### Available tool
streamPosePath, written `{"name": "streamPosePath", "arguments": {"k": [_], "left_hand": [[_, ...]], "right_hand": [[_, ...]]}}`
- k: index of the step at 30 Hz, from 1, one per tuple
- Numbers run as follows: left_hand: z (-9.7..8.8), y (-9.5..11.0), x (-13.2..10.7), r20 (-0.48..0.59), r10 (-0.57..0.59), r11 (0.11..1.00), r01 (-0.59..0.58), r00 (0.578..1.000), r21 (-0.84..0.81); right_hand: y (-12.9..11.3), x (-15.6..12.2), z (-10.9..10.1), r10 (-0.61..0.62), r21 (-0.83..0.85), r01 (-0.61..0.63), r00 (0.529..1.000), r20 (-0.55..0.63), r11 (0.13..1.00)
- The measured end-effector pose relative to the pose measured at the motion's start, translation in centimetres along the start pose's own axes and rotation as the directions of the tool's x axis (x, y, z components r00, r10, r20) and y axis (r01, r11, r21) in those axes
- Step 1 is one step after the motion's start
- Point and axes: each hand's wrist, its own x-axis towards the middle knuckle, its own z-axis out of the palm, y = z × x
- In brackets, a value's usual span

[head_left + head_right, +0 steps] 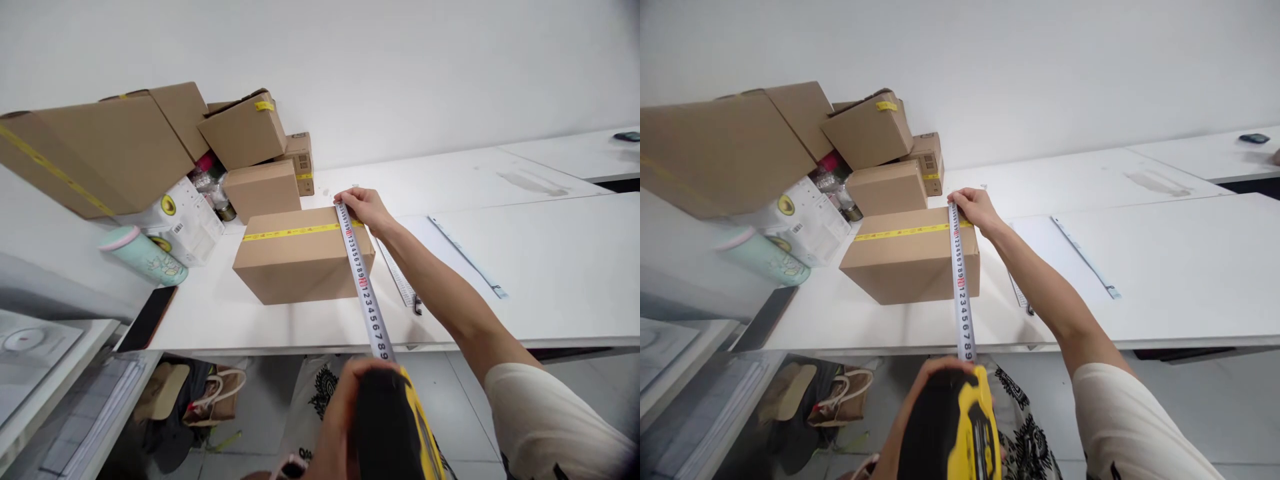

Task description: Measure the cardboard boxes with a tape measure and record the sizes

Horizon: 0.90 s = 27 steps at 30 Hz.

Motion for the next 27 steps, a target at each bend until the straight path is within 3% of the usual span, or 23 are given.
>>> {"name": "streamPosePath", "arguments": {"k": [4,8,14,20,27], "left_hand": [[1.0,2.0,0.2,-0.029,0.158,0.978,-0.152,0.987,0.141],[0.9,2.6,1.2,-0.005,0.184,0.954,-0.177,0.983,0.241],[1.8,4.0,-0.1,0.013,0.112,0.984,-0.113,0.994,0.141],[1.8,5.1,-2.6,-0.165,0.093,0.995,-0.099,0.982,-0.026],[2.1,5.7,-1.1,-0.109,-0.081,0.995,0.075,0.991,-0.063]], "right_hand": [[0.3,-0.7,0.4,-0.019,0.084,0.015,0.999,0.046,0.996],[0.9,0.2,0.3,0.001,0.107,-0.004,1.000,0.022,0.994],[1.2,0.2,-0.3,0.013,-0.029,-0.012,1.000,0.020,1.000],[1.1,0.7,-0.5,0.046,-0.029,-0.044,0.997,0.054,0.999],[0.8,0.8,-0.2,0.075,-0.040,-0.072,0.995,0.070,0.997]]}}
